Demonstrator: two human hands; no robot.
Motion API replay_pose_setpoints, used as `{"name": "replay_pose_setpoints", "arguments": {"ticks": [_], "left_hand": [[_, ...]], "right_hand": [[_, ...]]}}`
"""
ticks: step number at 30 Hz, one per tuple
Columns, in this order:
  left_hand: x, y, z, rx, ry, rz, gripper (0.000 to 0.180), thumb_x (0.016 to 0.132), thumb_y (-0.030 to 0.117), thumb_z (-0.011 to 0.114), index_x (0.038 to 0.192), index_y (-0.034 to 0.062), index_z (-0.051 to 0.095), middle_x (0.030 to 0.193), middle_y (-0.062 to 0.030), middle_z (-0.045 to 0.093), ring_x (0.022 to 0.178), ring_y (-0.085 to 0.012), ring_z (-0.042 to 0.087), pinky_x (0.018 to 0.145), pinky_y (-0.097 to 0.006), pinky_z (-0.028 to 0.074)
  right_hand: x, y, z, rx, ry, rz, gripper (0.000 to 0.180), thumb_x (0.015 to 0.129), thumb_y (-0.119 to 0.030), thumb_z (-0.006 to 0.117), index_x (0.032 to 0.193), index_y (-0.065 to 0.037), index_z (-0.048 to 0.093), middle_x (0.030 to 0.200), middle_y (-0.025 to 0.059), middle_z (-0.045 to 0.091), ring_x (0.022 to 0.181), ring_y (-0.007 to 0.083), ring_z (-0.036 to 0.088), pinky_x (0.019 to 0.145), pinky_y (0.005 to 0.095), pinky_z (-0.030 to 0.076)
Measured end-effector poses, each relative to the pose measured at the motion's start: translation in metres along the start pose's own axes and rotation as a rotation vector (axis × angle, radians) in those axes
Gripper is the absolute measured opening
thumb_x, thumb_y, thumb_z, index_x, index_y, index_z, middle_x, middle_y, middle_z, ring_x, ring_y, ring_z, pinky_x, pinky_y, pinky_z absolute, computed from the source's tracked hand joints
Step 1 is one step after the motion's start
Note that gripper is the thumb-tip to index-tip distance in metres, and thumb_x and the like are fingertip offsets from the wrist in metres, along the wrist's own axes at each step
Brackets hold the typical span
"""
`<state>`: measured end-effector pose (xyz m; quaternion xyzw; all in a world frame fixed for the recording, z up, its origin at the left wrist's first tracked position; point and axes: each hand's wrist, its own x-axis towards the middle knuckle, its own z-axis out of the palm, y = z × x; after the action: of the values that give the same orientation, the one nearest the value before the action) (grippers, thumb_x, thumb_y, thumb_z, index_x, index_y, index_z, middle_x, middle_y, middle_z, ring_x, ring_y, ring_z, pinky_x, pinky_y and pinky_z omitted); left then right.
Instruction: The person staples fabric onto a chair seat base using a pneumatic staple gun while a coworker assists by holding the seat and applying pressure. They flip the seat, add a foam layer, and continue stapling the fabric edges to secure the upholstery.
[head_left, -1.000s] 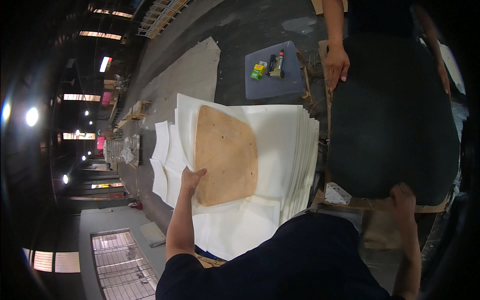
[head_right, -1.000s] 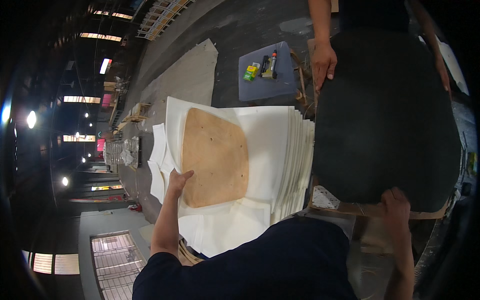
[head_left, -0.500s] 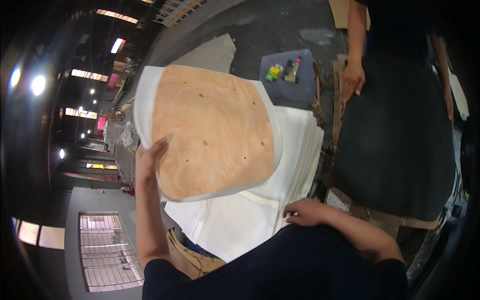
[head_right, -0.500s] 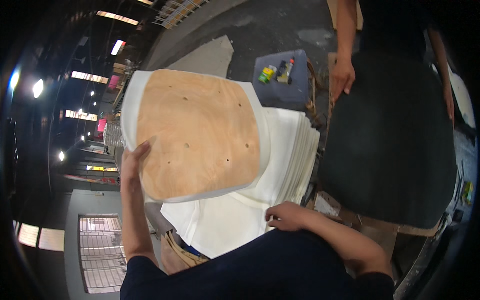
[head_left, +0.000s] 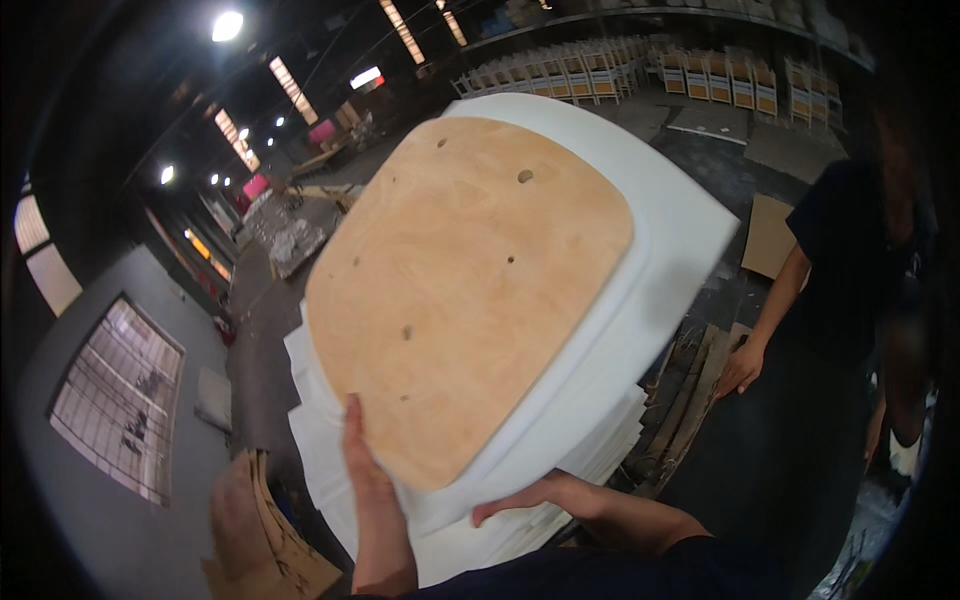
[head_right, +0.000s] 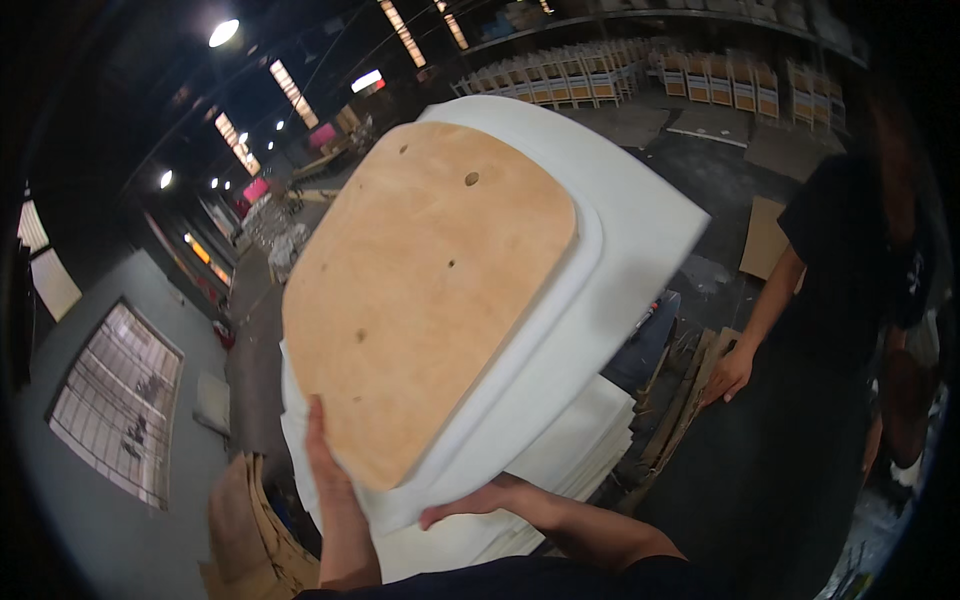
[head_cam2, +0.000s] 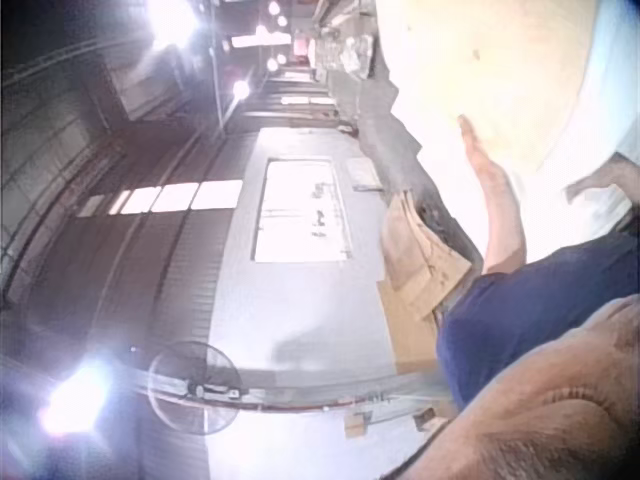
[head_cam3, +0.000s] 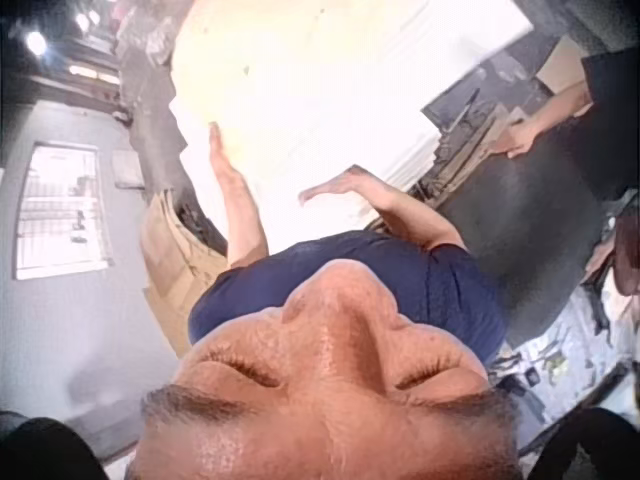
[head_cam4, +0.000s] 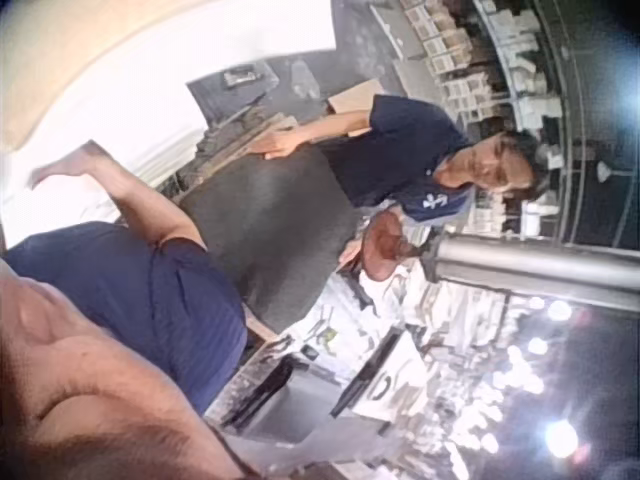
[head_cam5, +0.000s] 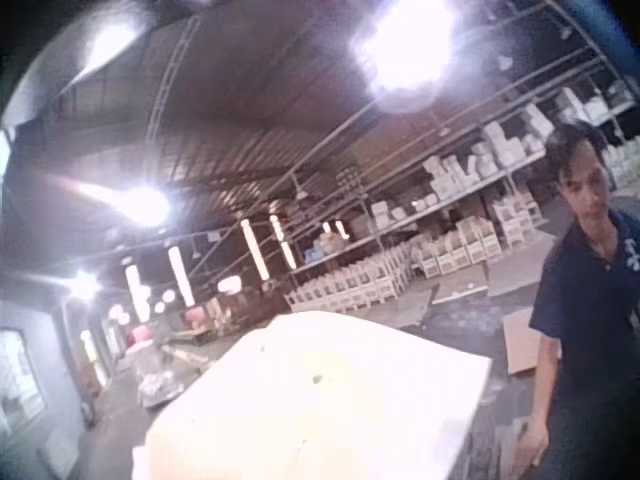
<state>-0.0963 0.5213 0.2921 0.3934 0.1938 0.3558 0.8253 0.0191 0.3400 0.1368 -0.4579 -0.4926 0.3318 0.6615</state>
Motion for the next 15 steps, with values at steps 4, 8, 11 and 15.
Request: {"name": "replay_pose_setpoints", "arguments": {"ticks": [4,8,11,15], "left_hand": [[-0.026,-0.109,-0.014,-0.067,0.007,-0.096,0.059,0.117,0.034,0.059,0.166,0.0036,0.044,0.161,-0.0156,0.059,0.140,-0.0320,0.063,0.119,-0.049,0.053],[-0.059,-0.216,-0.056,-0.113,0.199,-0.271,0.058,0.115,0.018,0.063,0.166,0.0052,0.040,0.160,-0.0166,0.057,0.139,-0.0329,0.064,0.117,-0.051,0.056],[-0.064,-0.248,-0.100,-0.115,0.431,-0.538,0.057,0.112,0.009,0.067,0.163,0.0048,0.043,0.157,-0.0176,0.059,0.138,-0.0335,0.064,0.115,-0.052,0.058],[-0.100,-0.257,-0.097,0.050,0.272,-0.714,0.052,0.113,0.017,0.064,0.163,0.0143,0.049,0.160,-0.0152,0.060,0.143,-0.0373,0.062,0.120,-0.061,0.052]], "right_hand": [[-0.055,-0.020,-0.011,0.550,0.369,0.068,0.062,0.096,-0.007,0.081,0.154,-0.001,0.061,0.149,0.0093,0.069,0.134,0.0263,0.065,0.116,0.0404,0.050],[-0.092,0.022,-0.028,0.721,0.790,0.381,0.062,0.100,-0.005,0.072,0.158,0.003,0.052,0.150,0.0220,0.065,0.133,0.0379,0.068,0.113,0.0524,0.057],[-0.100,0.068,-0.030,0.920,0.951,0.779,0.060,0.097,-0.006,0.061,0.155,0.005,0.052,0.139,0.0255,0.070,0.123,0.0427,0.072,0.108,0.0559,0.060],[-0.140,0.080,-0.033,0.812,1.035,0.735,0.059,0.099,-0.021,0.061,0.153,0.003,0.055,0.138,0.0254,0.071,0.123,0.0420,0.072,0.112,0.0516,0.058]]}}
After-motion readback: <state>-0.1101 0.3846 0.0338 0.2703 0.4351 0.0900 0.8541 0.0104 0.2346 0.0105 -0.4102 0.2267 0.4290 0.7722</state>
